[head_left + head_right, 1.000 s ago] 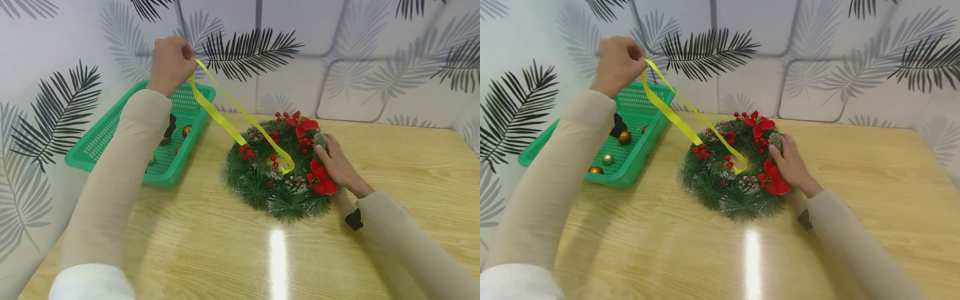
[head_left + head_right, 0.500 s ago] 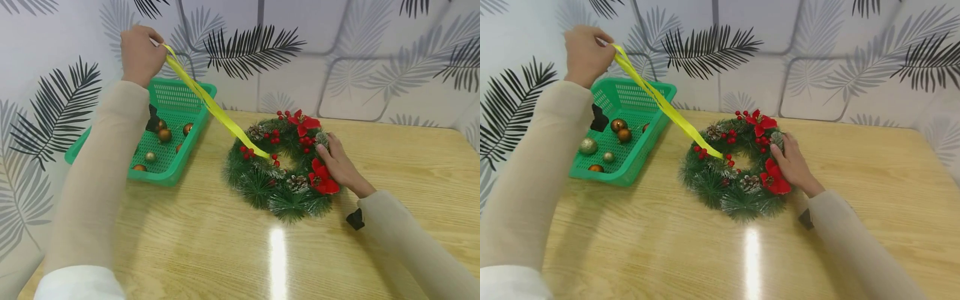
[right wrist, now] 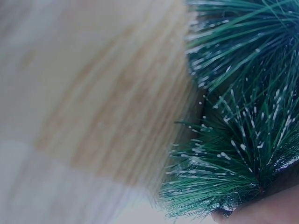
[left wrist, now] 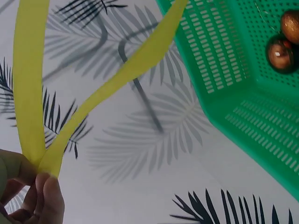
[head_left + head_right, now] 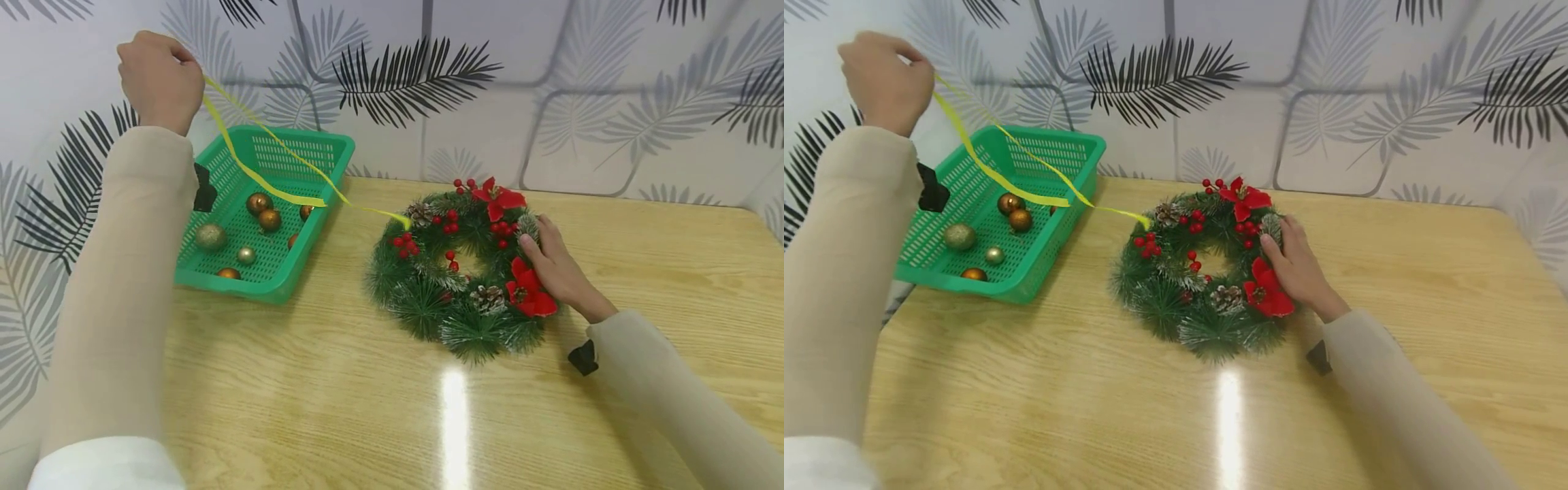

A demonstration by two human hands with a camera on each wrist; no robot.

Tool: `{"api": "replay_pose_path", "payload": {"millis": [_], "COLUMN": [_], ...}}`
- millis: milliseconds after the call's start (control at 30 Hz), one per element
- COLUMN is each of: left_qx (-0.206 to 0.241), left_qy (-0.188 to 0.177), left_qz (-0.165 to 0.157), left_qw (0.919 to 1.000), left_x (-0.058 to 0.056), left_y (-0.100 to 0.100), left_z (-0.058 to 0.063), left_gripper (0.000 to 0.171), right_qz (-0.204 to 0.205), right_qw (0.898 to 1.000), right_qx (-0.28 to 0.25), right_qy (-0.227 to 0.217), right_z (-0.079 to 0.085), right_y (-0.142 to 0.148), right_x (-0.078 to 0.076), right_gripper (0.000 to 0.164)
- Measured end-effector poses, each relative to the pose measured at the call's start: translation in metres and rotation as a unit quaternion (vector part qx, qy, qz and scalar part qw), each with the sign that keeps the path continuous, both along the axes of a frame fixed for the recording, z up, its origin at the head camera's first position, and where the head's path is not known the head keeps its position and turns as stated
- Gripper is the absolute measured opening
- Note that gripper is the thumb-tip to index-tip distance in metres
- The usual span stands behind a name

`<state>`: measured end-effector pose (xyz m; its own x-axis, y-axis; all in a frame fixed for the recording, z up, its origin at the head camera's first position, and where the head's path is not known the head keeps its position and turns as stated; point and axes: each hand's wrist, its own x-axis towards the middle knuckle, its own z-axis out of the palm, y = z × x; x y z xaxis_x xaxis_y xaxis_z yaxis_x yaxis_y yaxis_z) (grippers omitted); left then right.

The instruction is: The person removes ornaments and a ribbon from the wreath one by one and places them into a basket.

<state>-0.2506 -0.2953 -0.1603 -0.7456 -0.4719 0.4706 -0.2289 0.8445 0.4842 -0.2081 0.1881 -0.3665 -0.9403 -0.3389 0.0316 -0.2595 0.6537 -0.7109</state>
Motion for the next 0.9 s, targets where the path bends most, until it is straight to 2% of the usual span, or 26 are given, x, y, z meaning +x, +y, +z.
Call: {"api": "replay_pose_path", "payload": {"millis": [167,333,433,500,633,767,900], "left_qx": [0.034,0.071,0.094,0.101,0.083,0.066,0.062], "left_qy": [-0.002,0.015,0.012,0.000,-0.031,-0.052,-0.063], "left_qz": [0.054,0.109,0.129,0.129,0.120,0.086,0.037], "left_qw": [0.9980,0.9913,0.9871,0.9864,0.9888,0.9928,0.9954], "left_x": [0.003,0.006,0.009,0.010,0.012,0.008,0.005], "left_y": [-0.017,-0.036,-0.044,-0.047,-0.047,-0.039,-0.026], "left_z": [0.002,0.002,0.000,-0.004,-0.016,-0.030,-0.042], "left_gripper": [0.039,0.038,0.033,0.030,0.026,0.024,0.025], "right_qz": [0.002,0.007,0.007,0.006,0.003,0.001,-0.004], "right_qw": [1.000,1.000,1.000,1.000,1.000,1.000,1.000], "right_qx": [-0.005,-0.008,-0.009,-0.009,-0.004,-0.003,0.000], "right_qy": [-0.005,-0.004,0.001,0.005,0.005,0.002,0.000], "right_z": [-0.001,-0.003,-0.002,-0.002,-0.002,-0.003,-0.003], "right_y": [0.000,-0.001,-0.001,0.000,0.001,0.001,0.001], "right_x": [0.002,0.001,0.001,0.000,-0.002,-0.002,-0.001], "right_gripper": [0.070,0.069,0.068,0.068,0.069,0.069,0.069]}}
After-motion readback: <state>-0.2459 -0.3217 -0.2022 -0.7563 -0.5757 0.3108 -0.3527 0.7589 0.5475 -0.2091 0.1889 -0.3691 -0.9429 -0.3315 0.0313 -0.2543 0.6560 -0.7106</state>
